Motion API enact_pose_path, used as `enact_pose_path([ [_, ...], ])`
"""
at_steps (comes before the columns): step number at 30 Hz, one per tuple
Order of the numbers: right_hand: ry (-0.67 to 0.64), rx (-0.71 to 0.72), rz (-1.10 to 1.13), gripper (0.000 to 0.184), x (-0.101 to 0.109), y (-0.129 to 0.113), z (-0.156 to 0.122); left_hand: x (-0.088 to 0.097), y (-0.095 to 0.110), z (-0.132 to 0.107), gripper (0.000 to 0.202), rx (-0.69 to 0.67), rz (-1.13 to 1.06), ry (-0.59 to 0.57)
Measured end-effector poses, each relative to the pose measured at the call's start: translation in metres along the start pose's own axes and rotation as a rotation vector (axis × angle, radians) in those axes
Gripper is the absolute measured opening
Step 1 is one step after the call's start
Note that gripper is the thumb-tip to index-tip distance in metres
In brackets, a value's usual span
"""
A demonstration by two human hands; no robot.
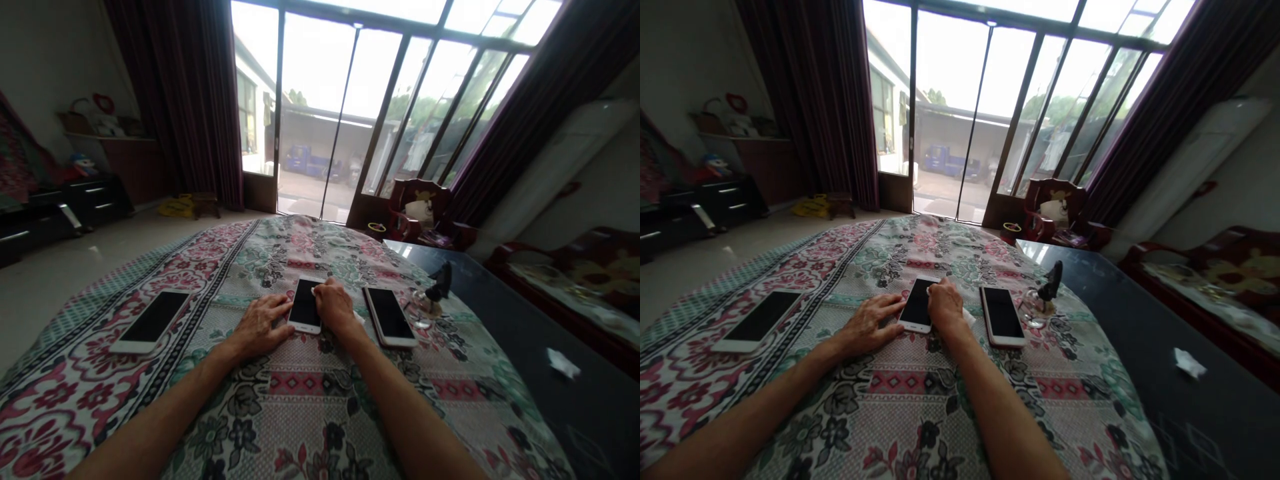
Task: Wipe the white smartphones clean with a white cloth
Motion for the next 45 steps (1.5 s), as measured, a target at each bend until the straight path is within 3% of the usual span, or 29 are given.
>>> enact_pose_path([
  [3,0.035,-0.098,0.020,0.028,0.007,0.024,0.000,-0.001,-0.001,0.001,0.047,-0.005,-0.009,-0.002],
  [5,0.075,-0.073,0.050,0.026,0.010,0.022,-0.003,-0.002,-0.002,0.001,0.048,-0.005,-0.005,-0.008],
  [9,0.160,0.136,0.126,0.022,0.011,-0.018,-0.013,-0.001,0.000,0.001,0.049,-0.002,0.009,-0.011],
  [12,0.120,0.295,0.127,0.022,0.000,-0.047,-0.016,-0.001,0.002,0.001,0.049,-0.018,0.023,-0.007],
  [16,0.013,0.383,0.094,0.027,-0.015,-0.053,-0.009,-0.002,0.002,0.001,0.047,-0.034,0.035,-0.002],
  [24,0.018,0.140,0.087,0.031,-0.004,-0.007,0.028,-0.002,-0.002,0.000,0.047,0.004,0.023,-0.006],
  [28,0.049,-0.068,0.093,0.028,0.002,0.037,0.031,-0.002,-0.002,0.000,0.047,0.000,0.011,-0.009],
  [31,0.149,-0.115,0.119,0.029,0.012,0.052,0.025,-0.003,-0.002,0.000,0.047,-0.006,0.025,0.003],
  [34,0.269,-0.018,0.180,0.030,0.022,0.037,0.021,-0.003,-0.002,0.000,0.046,-0.007,0.041,0.013],
  [37,0.295,0.128,0.191,0.026,0.022,0.005,0.021,-0.003,0.001,0.000,0.047,-0.014,0.048,0.019],
  [41,0.149,0.326,0.084,0.025,0.002,-0.037,0.023,-0.001,0.003,0.000,0.046,-0.024,0.058,0.028],
  [45,0.045,0.405,0.031,0.029,-0.011,-0.047,0.022,-0.001,0.003,0.001,0.047,-0.029,0.069,0.036],
])
Point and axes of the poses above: each hand's wrist, its own z-axis towards the middle knuckle, its own x-axis out of the back of the hand, y = z × x, the point moved 10 cm from there along z, towards the middle knuckle, and after that the axes turned 14 degrees about -y, right-handed, at the moved point
